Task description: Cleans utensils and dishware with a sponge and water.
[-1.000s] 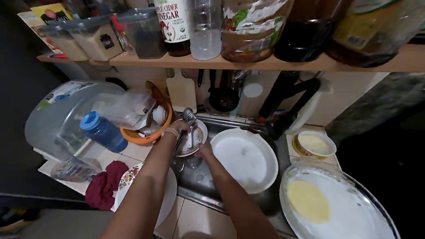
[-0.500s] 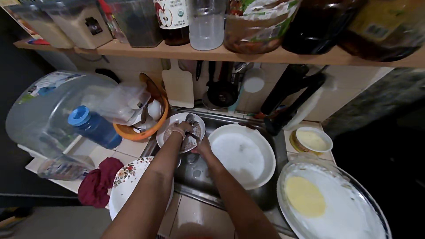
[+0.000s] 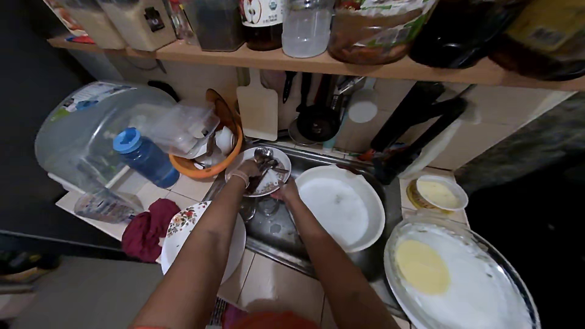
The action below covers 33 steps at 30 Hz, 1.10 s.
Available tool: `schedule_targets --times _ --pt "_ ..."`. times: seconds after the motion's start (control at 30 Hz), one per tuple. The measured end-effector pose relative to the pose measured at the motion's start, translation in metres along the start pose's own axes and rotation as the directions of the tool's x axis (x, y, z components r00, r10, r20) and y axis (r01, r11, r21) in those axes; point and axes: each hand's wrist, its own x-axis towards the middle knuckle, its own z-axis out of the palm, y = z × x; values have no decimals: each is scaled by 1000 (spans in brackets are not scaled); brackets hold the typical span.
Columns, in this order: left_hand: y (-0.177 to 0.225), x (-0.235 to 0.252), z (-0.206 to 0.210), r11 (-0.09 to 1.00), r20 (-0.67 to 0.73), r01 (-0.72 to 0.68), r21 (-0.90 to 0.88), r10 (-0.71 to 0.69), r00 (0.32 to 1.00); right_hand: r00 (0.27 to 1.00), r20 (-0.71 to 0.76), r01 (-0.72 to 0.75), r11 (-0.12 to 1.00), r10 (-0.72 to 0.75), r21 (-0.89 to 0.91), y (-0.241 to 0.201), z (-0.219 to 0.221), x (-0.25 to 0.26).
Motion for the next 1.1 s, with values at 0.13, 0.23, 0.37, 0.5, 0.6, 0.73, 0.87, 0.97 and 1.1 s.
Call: schedule_targets --times 0.13,0.23,0.37,0.5,0.6,0.73,0.87,0.97,1.1 --pt "-2 -19 3 998 20 49 -42 -49 999 1000 -9 23 998 -24 -66 1 -1 -6" --pt "-3 -23 5 999 -7 26 -43 -27 1000 994 -21 101 975 -108 -200 -2 -6 -21" --pt "14 -45 -1 997 -34 -75 26 76 996 964 44 246 812 -263 -529 -9 -30 -55" --pt "45 -81 -2 960 -30 -267 88 270 962 954 113 275 657 -279 -702 -10 -63 -92" --pt "69 -105 6 898 80 -438 44 434 897 964 85 226 608 -251 -761 1 -89 -113" --pt "88 -117 37 820 218 -563 -99 570 792 964 19 181 608 -264 -773 21 -119 -141" --pt "93 -122 69 771 222 -633 -68 630 744 949 -14 181 583 -314 -792 31 -142 -179" --pt "94 -133 85 787 176 -613 -72 615 769 886 -58 236 555 -460 -798 43 -157 -201" --pt "95 -149 98 753 188 -653 -84 655 732 737 -198 229 514 -647 -827 63 -182 -223"
